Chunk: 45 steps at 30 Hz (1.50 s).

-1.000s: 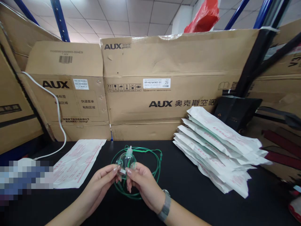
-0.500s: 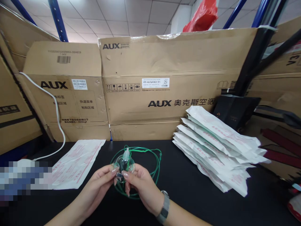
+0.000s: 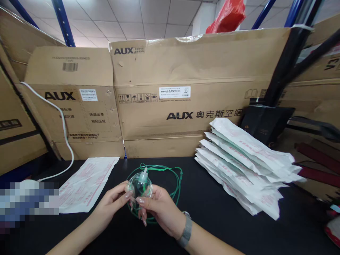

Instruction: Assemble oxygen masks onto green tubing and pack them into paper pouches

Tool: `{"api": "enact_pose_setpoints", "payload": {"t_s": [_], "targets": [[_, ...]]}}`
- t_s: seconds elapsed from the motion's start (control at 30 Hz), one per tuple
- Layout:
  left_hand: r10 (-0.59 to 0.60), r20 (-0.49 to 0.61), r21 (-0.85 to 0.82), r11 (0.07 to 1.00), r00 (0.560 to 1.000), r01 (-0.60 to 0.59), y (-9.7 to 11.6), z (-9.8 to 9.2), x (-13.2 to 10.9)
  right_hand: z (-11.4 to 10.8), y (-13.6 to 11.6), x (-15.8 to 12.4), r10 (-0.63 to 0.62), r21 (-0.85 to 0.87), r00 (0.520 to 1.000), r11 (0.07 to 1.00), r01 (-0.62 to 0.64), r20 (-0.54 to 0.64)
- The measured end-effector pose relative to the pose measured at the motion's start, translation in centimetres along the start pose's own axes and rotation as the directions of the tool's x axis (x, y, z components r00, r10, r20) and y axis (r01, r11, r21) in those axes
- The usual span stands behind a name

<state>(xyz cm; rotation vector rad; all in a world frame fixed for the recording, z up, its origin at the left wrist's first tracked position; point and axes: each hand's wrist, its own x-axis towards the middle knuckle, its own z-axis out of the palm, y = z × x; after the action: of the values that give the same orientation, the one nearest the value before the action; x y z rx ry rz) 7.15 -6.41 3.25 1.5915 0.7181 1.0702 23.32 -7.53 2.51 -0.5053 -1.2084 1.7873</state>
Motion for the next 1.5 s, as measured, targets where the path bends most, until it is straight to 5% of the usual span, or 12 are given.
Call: {"api": "enact_pose_setpoints", "payload": {"t_s": [0.13,0.27,0.4,0.5,0.73,0.93,1.13,1.5], "targets": [[0.04,-0.048,0.078,0.996,0.998,-0.036,-0.1,0.1,-0.2,0.0,0.0,-0.1,-0.008,0.008,1.0,1.0,0.008,-0.014],[-0.046,-0.036,-0.21,0.977,0.998,0.037,-0.3,0.8,-0.5,0.0,0.5,-0.1,-0.017,0.05,1.0,0.999,0.016,0.006],[-0.149,0.057,-0.558,0.815,0.987,0.155,-0.4,1.5,-0.8,0.0,0.9,0.0,-0.013,0.084,1.0,0.996,0.011,0.018],[-0.211,0.11,-0.65,0.724,0.971,0.231,-0.5,1.7,-0.9,0.0,1.1,0.1,0.01,0.086,0.999,0.996,-0.014,0.045],[-0.23,0.109,-0.571,0.782,0.967,0.25,-0.4,1.9,-1.0,0.2,1.2,0.1,0.011,0.039,1.0,0.999,-0.011,0.01],[-0.067,0.048,-0.237,0.968,0.997,0.076,-0.3,2.4,-1.0,0.2,0.9,0.2,-0.001,0.006,0.999,1.0,0.001,-0.04],[-0.02,-0.066,-0.024,1.0,0.998,0.018,-1.4,1.9,-1.1,0.3,1.4,0.1,-0.012,0.015,0.997,1.0,0.013,-0.072],[-0.105,-0.162,-0.248,0.967,0.981,0.062,-1.0,1.6,-0.3,0.0,1.3,0.2,-0.035,-0.051,0.99,0.998,0.029,-0.134]]}}
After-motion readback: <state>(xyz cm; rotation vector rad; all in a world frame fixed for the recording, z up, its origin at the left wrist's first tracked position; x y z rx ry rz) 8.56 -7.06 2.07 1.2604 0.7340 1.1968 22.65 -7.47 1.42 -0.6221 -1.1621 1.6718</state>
